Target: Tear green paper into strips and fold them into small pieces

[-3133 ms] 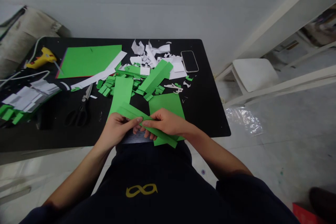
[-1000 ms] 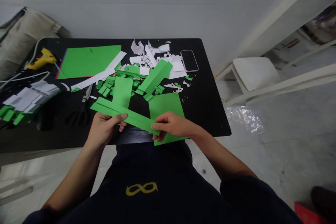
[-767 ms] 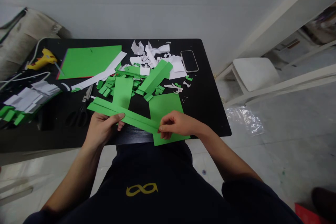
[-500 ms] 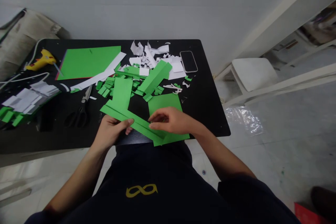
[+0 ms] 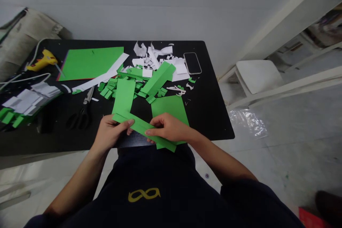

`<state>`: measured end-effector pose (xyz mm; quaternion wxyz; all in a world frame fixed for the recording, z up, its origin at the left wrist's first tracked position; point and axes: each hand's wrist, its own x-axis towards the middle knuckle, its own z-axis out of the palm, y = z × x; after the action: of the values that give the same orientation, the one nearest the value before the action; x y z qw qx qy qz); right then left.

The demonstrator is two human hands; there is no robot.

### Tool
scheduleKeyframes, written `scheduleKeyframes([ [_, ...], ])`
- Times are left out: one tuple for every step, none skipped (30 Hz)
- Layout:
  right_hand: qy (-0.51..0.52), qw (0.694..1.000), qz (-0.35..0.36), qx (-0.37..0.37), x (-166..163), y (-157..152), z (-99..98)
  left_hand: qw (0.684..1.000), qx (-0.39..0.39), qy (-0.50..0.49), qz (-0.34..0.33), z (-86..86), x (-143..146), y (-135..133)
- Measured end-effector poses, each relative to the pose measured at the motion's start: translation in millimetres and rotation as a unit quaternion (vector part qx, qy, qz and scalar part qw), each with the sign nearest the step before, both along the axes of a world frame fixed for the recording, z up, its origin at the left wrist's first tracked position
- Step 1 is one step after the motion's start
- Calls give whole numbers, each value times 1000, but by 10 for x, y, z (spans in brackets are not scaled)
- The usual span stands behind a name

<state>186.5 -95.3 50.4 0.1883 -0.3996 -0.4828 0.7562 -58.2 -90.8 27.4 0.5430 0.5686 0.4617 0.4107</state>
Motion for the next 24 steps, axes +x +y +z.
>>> scheduleKeyframes([
  [1,1000,2,-4,9,0,1,1000,3,-1,1,-4,-46,26],
  [1,1000,5,-8,18,0,1,1000,3,-1,4,-9,-94,50],
  [0,1000,7,-10,27,2,1,1000,1,-3,9,-15,-140,70],
  [-1,1000,9,-11,37,4,0,1000,-3,-8,16,-21,-183,85],
  [-4,1000,12,-11,46,7,0,1000,-7,-10,24,-28,-220,95],
  [-7,1000,15,-12,55,11,-1,999,-9,-11,31,-35,-250,98],
  [-12,1000,19,-13,63,15,-3,999,-11,-11,34,-40,-270,95],
  [-18,999,24,-14,68,19,-8,999,-12,-10,35,-45,-281,89],
  [-24,999,29,-13,70,23,-16,999,-11,-10,34,-49,-282,78],
  [-28,999,32,-9,68,26,-27,999,-10,-11,33,-51,-274,66],
  [-31,999,32,-2,61,29,-42,999,-9,-12,31,-51,-258,54],
  [-31,999,29,8,49,32,-59,999,-8,-11,29,-48,-237,41],
  [-30,999,23,17,34,34,-76,1000,-6,-9,27,-41,-213,30],
  [-27,999,14,25,15,36,-92,1000,-4,-6,23,-31,-187,19],
  [-24,999,4,30,-4,39,-105,1000,-1,-3,19,-18,-161,10],
  [-21,999,-3,32,-22,41,-113,1000,1,0,13,-3,-136,3],
  [-19,999,-8,34,-39,43,-117,1000,2,2,5,13,-112,-4],
  [-18,999,-8,37,-52,44,-116,1000,1,2,-5,29,-89,-10],
  [-19,999,-7,41,-62,45,-112,1000,-2,3,-18,43,-67,-16],
  [-21,999,-4,47,-68,45,-105,1000,-8,3,-30,53,-45,-22],
  [-24,998,-2,55,-71,44,-99,999,-15,4,-42,59,-23,-28],
  [-28,998,1,64,-72,42,-93,998,-23,7,-51,61,-1,-34],
  [-34,997,5,75,-71,39,-89,998,-31,10,-57,60,19,-40],
  [-40,996,8,85,-70,36,-86,997,-39,13,-61,55,35,-44],
])
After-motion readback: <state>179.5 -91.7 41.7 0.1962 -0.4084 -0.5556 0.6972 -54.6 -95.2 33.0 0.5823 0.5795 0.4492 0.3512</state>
